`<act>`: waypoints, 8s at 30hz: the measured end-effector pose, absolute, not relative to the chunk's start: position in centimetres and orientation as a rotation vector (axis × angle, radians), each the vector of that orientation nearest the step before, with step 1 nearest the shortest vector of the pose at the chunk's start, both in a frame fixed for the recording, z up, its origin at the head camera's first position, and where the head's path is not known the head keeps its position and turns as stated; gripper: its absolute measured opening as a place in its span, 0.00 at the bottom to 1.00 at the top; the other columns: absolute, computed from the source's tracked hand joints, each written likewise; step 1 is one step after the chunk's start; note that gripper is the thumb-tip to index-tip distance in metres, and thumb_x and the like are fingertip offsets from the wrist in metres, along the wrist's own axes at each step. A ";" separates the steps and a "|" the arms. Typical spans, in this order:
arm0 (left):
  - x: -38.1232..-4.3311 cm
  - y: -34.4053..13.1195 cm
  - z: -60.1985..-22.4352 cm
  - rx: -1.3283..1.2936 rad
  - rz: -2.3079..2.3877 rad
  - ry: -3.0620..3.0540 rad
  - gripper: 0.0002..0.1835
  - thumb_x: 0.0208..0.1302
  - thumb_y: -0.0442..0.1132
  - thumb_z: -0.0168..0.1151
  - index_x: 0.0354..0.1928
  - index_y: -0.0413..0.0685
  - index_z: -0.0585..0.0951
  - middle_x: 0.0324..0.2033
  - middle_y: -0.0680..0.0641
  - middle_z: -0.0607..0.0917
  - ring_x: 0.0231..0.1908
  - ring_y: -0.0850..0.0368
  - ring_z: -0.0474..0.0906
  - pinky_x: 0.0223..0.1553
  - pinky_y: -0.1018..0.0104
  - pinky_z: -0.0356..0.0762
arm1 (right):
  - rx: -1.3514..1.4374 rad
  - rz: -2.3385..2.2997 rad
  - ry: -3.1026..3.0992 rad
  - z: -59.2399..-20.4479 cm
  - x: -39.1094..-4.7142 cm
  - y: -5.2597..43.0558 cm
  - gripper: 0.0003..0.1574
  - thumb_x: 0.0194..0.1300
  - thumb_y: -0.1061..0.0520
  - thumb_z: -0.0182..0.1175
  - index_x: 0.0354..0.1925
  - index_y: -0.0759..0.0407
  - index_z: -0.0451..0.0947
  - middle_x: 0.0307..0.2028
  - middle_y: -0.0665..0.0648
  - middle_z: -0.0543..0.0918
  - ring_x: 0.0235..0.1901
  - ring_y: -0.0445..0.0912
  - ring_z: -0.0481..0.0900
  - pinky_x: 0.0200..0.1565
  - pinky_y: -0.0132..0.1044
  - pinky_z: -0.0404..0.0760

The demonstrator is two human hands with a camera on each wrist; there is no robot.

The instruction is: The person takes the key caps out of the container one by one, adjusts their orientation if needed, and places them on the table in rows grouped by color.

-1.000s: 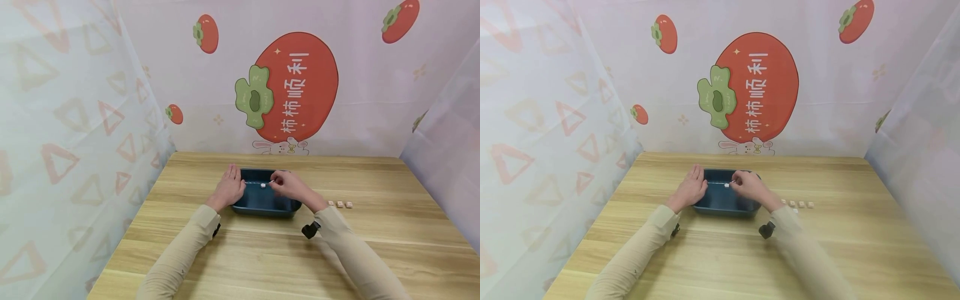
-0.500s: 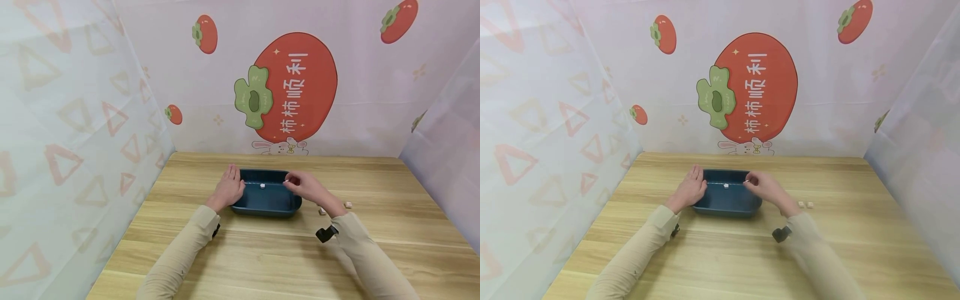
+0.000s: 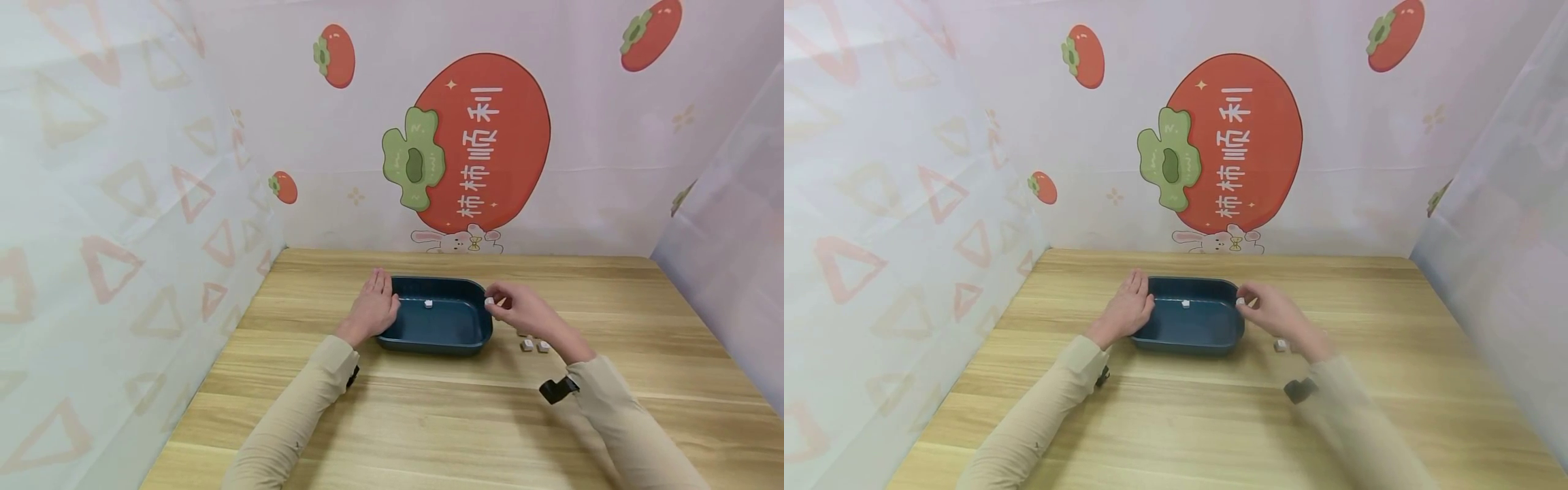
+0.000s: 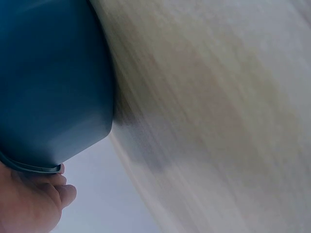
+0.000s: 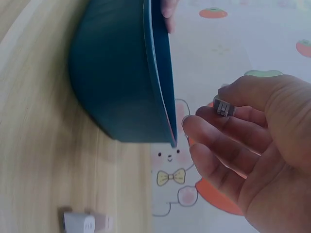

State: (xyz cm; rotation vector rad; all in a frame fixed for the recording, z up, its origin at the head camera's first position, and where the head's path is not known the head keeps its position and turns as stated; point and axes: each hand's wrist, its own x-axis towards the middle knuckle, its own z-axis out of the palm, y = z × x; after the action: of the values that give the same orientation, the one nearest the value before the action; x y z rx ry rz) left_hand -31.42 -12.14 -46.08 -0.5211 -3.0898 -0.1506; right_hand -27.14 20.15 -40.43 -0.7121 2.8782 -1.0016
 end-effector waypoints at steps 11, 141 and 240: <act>-31.4 -12.2 -46.1 -0.516 -0.153 -3.097 0.34 0.78 0.50 0.32 0.75 0.32 0.50 0.77 0.35 0.48 0.78 0.43 0.38 0.77 0.54 0.42 | -0.766 -0.974 2.951 -42.1 -26.5 22.8 0.08 0.64 0.59 0.64 0.40 0.62 0.81 0.29 0.50 0.81 0.27 0.39 0.74 0.30 0.31 0.75; -31.0 -12.0 -45.8 -0.522 -0.130 -3.084 0.35 0.77 0.51 0.30 0.76 0.33 0.50 0.77 0.35 0.48 0.78 0.42 0.41 0.77 0.50 0.44 | -0.827 -0.977 2.960 -42.2 -26.7 18.3 0.09 0.67 0.57 0.62 0.45 0.57 0.82 0.31 0.49 0.82 0.30 0.40 0.73 0.32 0.31 0.76; -31.3 -12.2 -45.8 -0.511 -0.151 -3.100 0.34 0.78 0.49 0.33 0.76 0.33 0.49 0.77 0.36 0.47 0.78 0.43 0.39 0.77 0.52 0.44 | -0.768 -0.533 2.830 -45.5 -33.4 9.0 0.05 0.68 0.59 0.58 0.42 0.58 0.76 0.25 0.53 0.78 0.23 0.46 0.75 0.29 0.35 0.75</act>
State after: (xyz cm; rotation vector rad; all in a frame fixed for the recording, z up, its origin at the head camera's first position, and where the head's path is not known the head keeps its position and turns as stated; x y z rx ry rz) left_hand -31.29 -12.17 -45.79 -0.5114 -3.1002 -0.1512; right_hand -33.39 8.99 -45.49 -0.7684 2.8298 -0.5326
